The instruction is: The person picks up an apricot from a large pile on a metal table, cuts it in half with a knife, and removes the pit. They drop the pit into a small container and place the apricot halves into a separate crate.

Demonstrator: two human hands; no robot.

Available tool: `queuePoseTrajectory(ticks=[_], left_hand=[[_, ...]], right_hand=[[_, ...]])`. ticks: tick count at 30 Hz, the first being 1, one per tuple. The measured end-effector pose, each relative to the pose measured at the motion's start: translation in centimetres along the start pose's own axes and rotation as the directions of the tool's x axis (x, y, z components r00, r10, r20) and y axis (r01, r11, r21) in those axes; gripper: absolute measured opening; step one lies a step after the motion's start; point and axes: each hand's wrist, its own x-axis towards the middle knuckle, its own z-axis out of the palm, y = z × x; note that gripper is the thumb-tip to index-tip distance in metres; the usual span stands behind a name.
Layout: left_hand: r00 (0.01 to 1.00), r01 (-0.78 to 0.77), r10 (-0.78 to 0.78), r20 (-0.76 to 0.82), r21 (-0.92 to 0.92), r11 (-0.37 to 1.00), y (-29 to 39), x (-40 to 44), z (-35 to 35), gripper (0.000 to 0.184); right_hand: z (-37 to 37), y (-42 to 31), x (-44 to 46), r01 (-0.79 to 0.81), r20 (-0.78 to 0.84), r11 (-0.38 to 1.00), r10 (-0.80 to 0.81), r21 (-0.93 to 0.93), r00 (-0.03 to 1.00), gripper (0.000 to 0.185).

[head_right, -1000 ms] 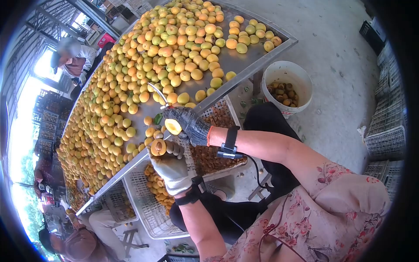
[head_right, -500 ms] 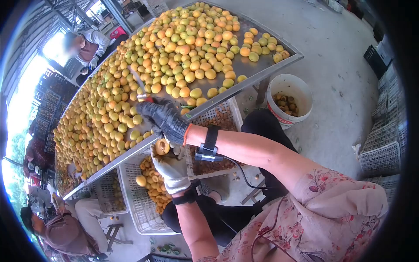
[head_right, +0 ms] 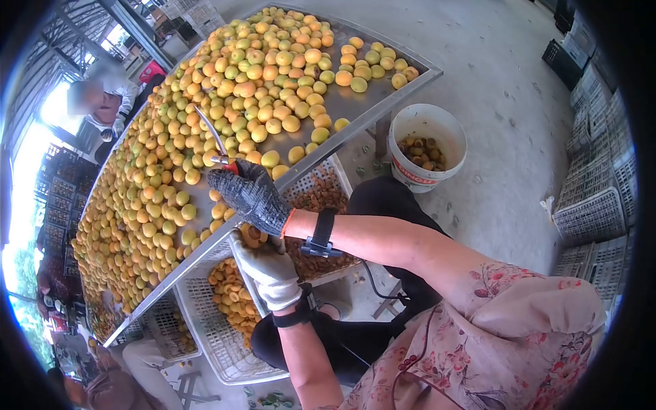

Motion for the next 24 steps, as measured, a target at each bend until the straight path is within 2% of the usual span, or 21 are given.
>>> queuePoseTrajectory(ticks=[1, 2, 4, 5, 6, 7, 9, 10, 11, 12, 14, 17, 19, 20, 21, 22, 23, 24], left_hand=[[1.000, 0.011, -0.011, -0.003, 0.004, 1.000, -0.1, -0.1, 0.4, 0.036], [0.999, 0.001, 0.000, -0.050, 0.028, 1.000, 0.0, -0.1, 1.2, 0.036], [0.995, 0.000, 0.005, -0.096, 0.056, 0.998, -1.0, 0.4, 1.0, 0.036], [0.984, -0.114, 0.137, -0.110, 0.193, 0.975, -2.3, 1.1, 0.2, 0.035], [0.957, -0.222, 0.269, -0.106, 0.328, 0.918, -3.2, 1.7, -0.6, 0.034], [0.958, -0.218, 0.265, -0.106, 0.329, 0.919, -3.0, 1.7, -0.1, 0.034], [0.975, -0.156, 0.185, -0.124, 0.212, 0.965, -2.5, 1.2, 0.9, 0.032], [0.975, -0.152, 0.182, -0.126, 0.212, 0.965, -2.0, 1.0, 1.7, 0.032], [0.979, -0.088, 0.106, -0.176, 0.111, 0.990, -1.4, 0.8, 2.7, 0.032], [0.976, -0.026, 0.026, -0.217, 0.006, 1.000, -1.2, 0.8, 3.2, 0.032], [0.971, -0.028, 0.029, -0.235, 0.007, 1.000, -1.2, 0.9, 3.5, 0.033], [0.962, -0.038, 0.040, -0.269, 0.014, 0.999, -1.2, 1.1, 3.0, 0.034], [0.997, -0.048, 0.050, -0.059, 0.037, 0.998, -1.7, 1.3, 1.0, 0.038], [0.997, -0.048, 0.050, -0.060, 0.038, 0.998, -2.4, 1.7, 0.8, 0.038], [0.972, -0.205, 0.227, -0.063, 0.249, 0.947, -3.3, 2.1, 0.9, 0.043], [0.919, -0.340, 0.392, -0.026, 0.448, 0.827, -3.9, 2.3, 0.9, 0.048], [0.938, -0.326, 0.342, 0.061, 0.495, 0.806, -3.5, 2.1, 0.0, 0.044], [0.938, -0.325, 0.340, 0.063, 0.494, 0.806, -3.7, 2.1, -0.3, 0.044]], right_hand=[[-0.4, -0.3, 0.0, -0.143, 0.020, 0.982, 0.141, 0.125, 0.990, 0.019], [-0.8, -0.1, 0.3, -0.145, 0.011, 0.982, 0.145, 0.125, 0.989, 0.019], [-1.3, 0.5, 1.0, -0.233, 0.045, 0.890, 0.234, 0.391, 0.971, 0.020], [-0.4, -1.5, 0.2, -0.288, -0.014, 0.859, 0.324, 0.423, 0.946, 0.024], [-0.5, -0.8, 0.4, -0.288, -0.017, 0.859, 0.325, 0.423, 0.945, 0.024], [-0.4, -0.1, 0.8, -0.259, -0.061, 0.875, 0.310, 0.408, 0.949, 0.019], [-1.4, 0.4, 1.1, -0.231, -0.111, 0.892, 0.294, 0.388, 0.949, 0.017], [-2.1, -0.6, 1.1, -0.240, -0.033, 0.877, 0.279, 0.417, 0.960, 0.017], [-2.6, -1.1, 1.3, -0.251, 0.044, 0.860, 0.259, 0.445, 0.965, 0.022], [-2.8, -0.9, 1.5, -0.250, 0.041, 0.860, 0.259, 0.445, 0.965, 0.022], [-3.2, -0.3, 2.2, -0.298, -0.019, 0.833, 0.346, 0.467, 0.938, 0.041], [-3.1, -0.8, 2.2, -0.347, 0.038, 0.750, 0.396, 0.563, 0.918, 0.037], [-2.9, -1.1, 1.9, -0.338, 0.023, 0.783, 0.384, 0.521, 0.923, 0.037], [-2.7, -1.2, 1.7, -0.332, 0.010, 0.814, 0.372, 0.476, 0.928, 0.036], [-2.1, -0.5, 1.5, -0.333, 0.010, 0.813, 0.374, 0.478, 0.927, 0.036], [-0.7, 0.2, 1.3, -0.184, -0.132, 0.934, 0.233, 0.306, 0.964, 0.035], [-0.2, 0.4, 1.3, -0.035, -0.239, 0.995, 0.058, 0.099, 0.969, 0.034], [-1.0, 0.0, 1.4, -0.033, -0.241, 0.995, 0.056, 0.097, 0.969, 0.034]])
